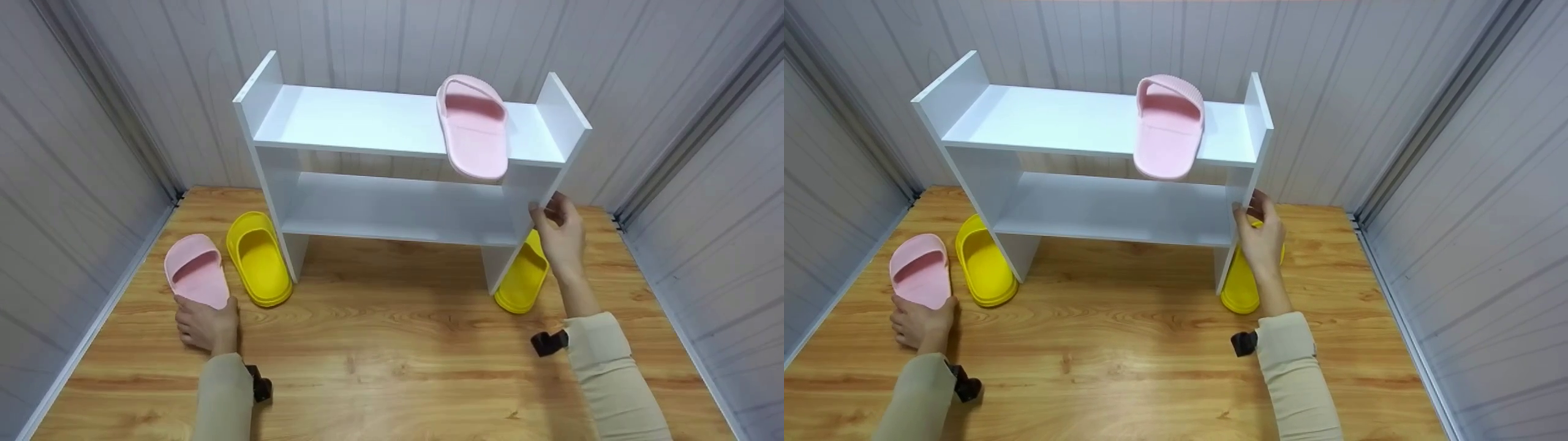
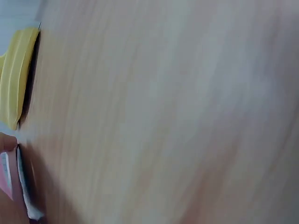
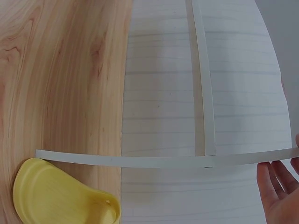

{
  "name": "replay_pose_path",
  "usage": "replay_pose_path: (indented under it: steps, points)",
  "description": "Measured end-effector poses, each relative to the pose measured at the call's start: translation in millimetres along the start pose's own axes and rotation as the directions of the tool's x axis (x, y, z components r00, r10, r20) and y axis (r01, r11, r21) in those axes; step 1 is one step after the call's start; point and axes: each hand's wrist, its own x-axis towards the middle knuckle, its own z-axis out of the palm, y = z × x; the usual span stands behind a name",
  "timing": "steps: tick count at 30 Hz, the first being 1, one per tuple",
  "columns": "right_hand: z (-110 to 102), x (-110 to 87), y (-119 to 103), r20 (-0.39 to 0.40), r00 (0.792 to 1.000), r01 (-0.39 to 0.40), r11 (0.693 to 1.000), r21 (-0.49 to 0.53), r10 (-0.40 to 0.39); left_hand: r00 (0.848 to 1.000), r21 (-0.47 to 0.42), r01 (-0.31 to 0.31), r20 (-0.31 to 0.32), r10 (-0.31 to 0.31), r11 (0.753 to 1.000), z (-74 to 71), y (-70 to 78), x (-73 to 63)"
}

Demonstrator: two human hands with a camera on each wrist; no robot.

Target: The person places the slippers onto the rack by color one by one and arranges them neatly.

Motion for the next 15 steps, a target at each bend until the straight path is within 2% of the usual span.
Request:
replay_pose_path:
  steps: [6, 12, 15]
  points:
    - [-0.5, 0.3, 0.0, 0.009, 1.0, -0.019, 1.0, -0.012, 0.019, 1.0, -0.102, -0.007, -0.02, 0.006, 0.995, -11.1, 2.7, 8.8]
    - [-0.7, 0.8, -1.1, 0.015, 1.0, -0.026, 0.999, -0.025, 0.026, 0.998, -0.13, -0.042, -0.045, 0.037, 0.991, -24.3, 9.3, 18.3]
    - [-0.9, 1.0, -1.3, 0.015, 1.0, -0.025, 0.999, -0.03, 0.025, 0.998, -0.142, -0.064, -0.039, 0.059, 0.988, -36.5, 18.7, 17.8]
